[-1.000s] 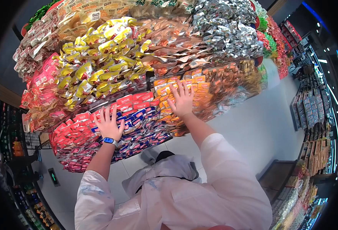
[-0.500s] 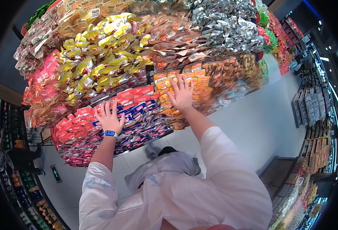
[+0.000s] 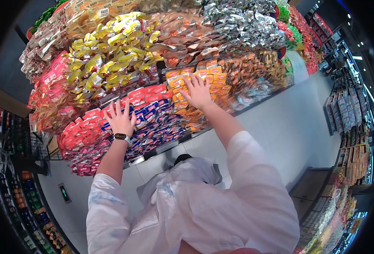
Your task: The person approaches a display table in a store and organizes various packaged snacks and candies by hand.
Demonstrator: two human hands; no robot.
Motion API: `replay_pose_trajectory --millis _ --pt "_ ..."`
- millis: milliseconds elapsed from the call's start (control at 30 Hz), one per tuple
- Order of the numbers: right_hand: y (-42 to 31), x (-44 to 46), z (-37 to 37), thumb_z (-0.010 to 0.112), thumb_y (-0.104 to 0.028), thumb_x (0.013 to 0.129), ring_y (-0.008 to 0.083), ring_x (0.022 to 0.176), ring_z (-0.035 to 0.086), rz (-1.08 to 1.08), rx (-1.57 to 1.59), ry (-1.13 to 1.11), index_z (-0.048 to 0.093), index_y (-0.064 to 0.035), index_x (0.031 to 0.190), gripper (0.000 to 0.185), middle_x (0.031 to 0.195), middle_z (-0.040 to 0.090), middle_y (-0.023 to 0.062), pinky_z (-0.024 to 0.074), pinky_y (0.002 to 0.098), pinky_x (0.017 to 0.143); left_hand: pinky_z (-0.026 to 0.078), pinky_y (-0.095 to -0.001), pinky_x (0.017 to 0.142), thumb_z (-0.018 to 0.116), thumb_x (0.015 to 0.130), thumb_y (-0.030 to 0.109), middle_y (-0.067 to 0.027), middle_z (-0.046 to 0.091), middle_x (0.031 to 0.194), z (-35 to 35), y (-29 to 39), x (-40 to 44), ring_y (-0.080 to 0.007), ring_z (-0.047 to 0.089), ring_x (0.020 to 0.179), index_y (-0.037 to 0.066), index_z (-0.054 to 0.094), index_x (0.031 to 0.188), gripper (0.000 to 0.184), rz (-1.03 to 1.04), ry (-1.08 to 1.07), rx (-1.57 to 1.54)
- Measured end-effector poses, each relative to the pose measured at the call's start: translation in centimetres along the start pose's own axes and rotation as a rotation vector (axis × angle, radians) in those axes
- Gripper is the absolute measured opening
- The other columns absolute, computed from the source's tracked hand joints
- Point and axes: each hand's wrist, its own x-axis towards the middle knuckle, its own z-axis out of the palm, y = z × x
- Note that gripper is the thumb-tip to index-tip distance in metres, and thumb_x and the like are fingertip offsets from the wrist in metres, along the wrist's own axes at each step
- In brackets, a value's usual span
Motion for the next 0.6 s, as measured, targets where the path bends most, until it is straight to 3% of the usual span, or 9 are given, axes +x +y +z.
replay_pose_trajectory --millis 67,133,267,333,400,600 --pt "-0.3 0.0 -0.1 0.042 -0.058 0.098 0.0372 0.141 0.034 0.006 -0.072 -0.025 0.039 -0.0205 0.151 0.065 0.154 0.038 0.015 0.0142 0.0679 0.114 0.024 -0.0611 0.112 0.063 0.089 0.036 -0.0142 0.045 0.143 -1.0 0.5 0.4 -0.0357 0.03 0.142 0.025 0.045 0.149 0.064 -0.026 -0.072 0.015" --pt "-0.6 -0.1 0.2 0.042 -0.057 0.098 0.0377 0.142 0.033 0.007 -0.089 0.01 0.041 -0.0201 0.15 0.064 0.153 0.039 0.0149 0.0133 0.0675 0.115 0.021 -0.0609 0.114 0.061 0.091 0.038 -0.0169 0.043 0.144 0.2 1.0 0.0 -0.0376 0.027 0.144 0.017 0.044 0.149 0.064 -0.057 -0.031 -0.065" --pt "-0.3 -0.4 0.5 0.049 -0.051 0.098 0.0382 0.145 0.028 -0.038 -0.021 0.159 0.04 -0.0246 0.151 0.06 0.156 0.034 0.0141 0.0144 0.0671 0.114 0.014 -0.0613 0.118 0.06 0.092 0.045 -0.0143 0.03 0.158 0.6 1.8 -0.8 -0.0382 0.017 0.15 0.016 0.034 0.154 0.073 -0.105 -0.03 -0.113" --pt "-0.4 -0.5 0.4 0.05 -0.05 0.097 0.0386 0.147 0.026 -0.059 0.014 0.186 0.039 -0.0256 0.152 0.061 0.158 0.032 0.0138 0.0143 0.0667 0.115 0.011 -0.0633 0.118 0.057 0.092 0.051 -0.0103 0.024 0.163 0.7 1.6 -0.7 -0.0402 0.015 0.15 0.019 0.036 0.155 0.073 -0.085 -0.057 -0.082" --pt "-0.5 -0.4 -0.1 0.051 -0.052 0.097 0.0397 0.145 0.029 -0.07 -0.047 0.159 0.042 -0.0278 0.151 0.06 0.159 0.031 0.0136 0.0106 0.0659 0.117 0.01 -0.0687 0.116 0.057 0.092 0.052 -0.0075 0.021 0.165 0.4 1.6 -0.5 -0.044 0.013 0.15 0.033 0.036 0.154 0.068 -0.042 -0.075 -0.069" --pt "-0.5 -0.4 -0.3 0.054 -0.05 0.096 0.0389 0.144 0.032 -0.088 0.027 0.153 0.048 -0.0261 0.147 0.057 0.156 0.037 0.0132 0.0147 0.0655 0.116 0.011 -0.0698 0.115 0.058 0.092 0.049 -0.0052 0.023 0.165 0.6 2.0 0.1 -0.0435 0.015 0.15 0.033 0.036 0.154 0.069 -0.064 -0.095 -0.018"
